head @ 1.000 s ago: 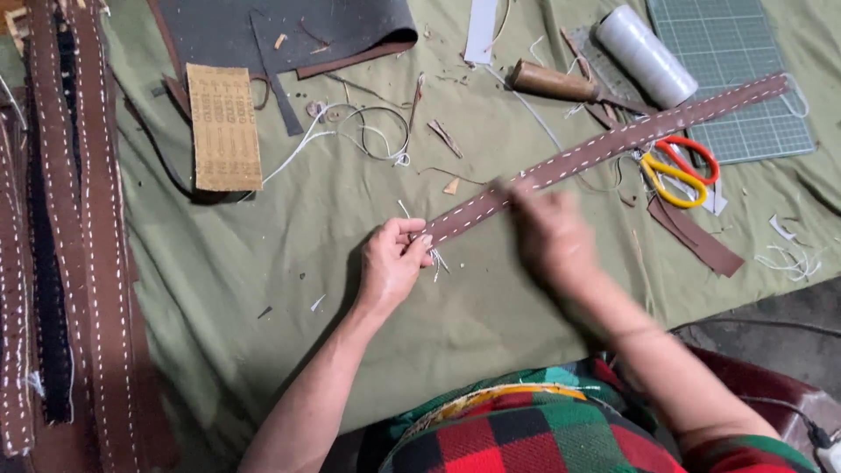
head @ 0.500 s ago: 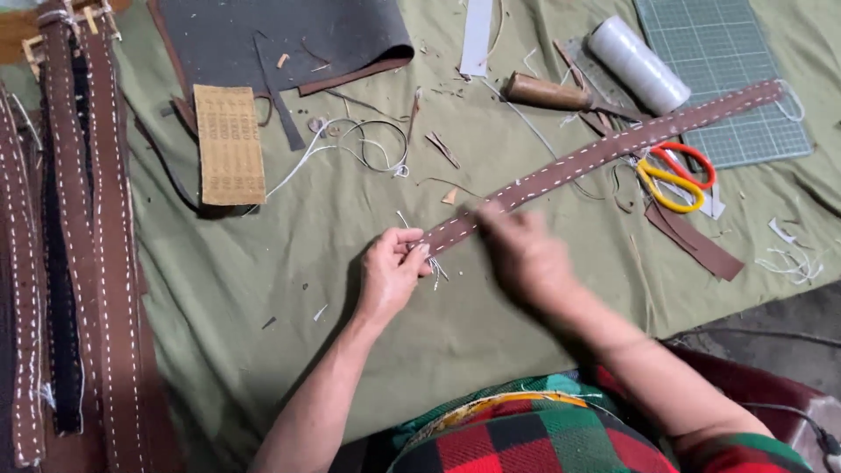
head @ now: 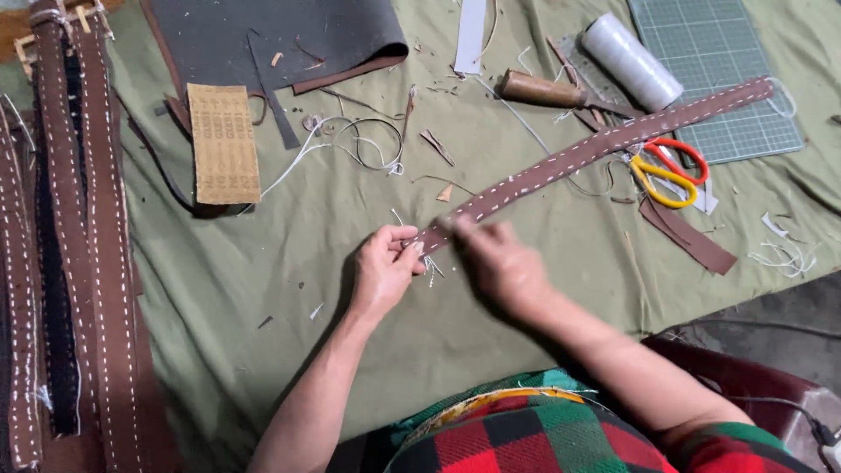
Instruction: Finishing a stitched leather strap by burnishing the edges with a wooden tool and trimming loose threads with scissors.
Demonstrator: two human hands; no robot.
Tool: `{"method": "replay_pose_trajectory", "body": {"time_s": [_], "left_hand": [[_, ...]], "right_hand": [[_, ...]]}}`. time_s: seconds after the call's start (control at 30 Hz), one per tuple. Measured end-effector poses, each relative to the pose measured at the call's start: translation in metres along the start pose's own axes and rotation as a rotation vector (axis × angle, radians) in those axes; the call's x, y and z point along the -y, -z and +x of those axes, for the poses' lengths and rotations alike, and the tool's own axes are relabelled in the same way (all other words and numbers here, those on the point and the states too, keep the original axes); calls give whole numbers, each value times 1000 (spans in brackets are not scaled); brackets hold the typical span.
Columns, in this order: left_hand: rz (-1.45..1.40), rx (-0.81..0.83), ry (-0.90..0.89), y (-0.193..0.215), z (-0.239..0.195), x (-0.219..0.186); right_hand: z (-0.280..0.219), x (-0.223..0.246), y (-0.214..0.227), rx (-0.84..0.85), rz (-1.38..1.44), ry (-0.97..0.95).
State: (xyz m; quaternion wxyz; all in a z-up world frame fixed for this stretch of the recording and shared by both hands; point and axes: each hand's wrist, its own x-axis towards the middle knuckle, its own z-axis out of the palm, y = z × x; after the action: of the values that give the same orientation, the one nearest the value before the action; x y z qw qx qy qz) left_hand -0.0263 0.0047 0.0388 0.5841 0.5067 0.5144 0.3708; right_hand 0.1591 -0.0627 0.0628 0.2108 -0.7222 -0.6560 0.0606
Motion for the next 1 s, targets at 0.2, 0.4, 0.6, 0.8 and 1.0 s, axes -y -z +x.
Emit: {"method": "replay_pose_trajectory", "body": {"time_s": [0.2,0.4,0.6,0.8,1.0], "left_hand": [[-24,26,34,-3,-3,-12],[-23,25,49,-5,2,-5],[-5,29,75,2,0,-11],[-24,103,63,12,-6,-34],[80,108,62,67,9,-39]], "right_hand": [[54,-168,58,-180,-191,-216],[24,-79,34,-112,-107,-173],[11,-16,6,-143,-76,133],[69,-240,21,-188,-305,-254],[43,-134,41,-184,-49,-117]]}}
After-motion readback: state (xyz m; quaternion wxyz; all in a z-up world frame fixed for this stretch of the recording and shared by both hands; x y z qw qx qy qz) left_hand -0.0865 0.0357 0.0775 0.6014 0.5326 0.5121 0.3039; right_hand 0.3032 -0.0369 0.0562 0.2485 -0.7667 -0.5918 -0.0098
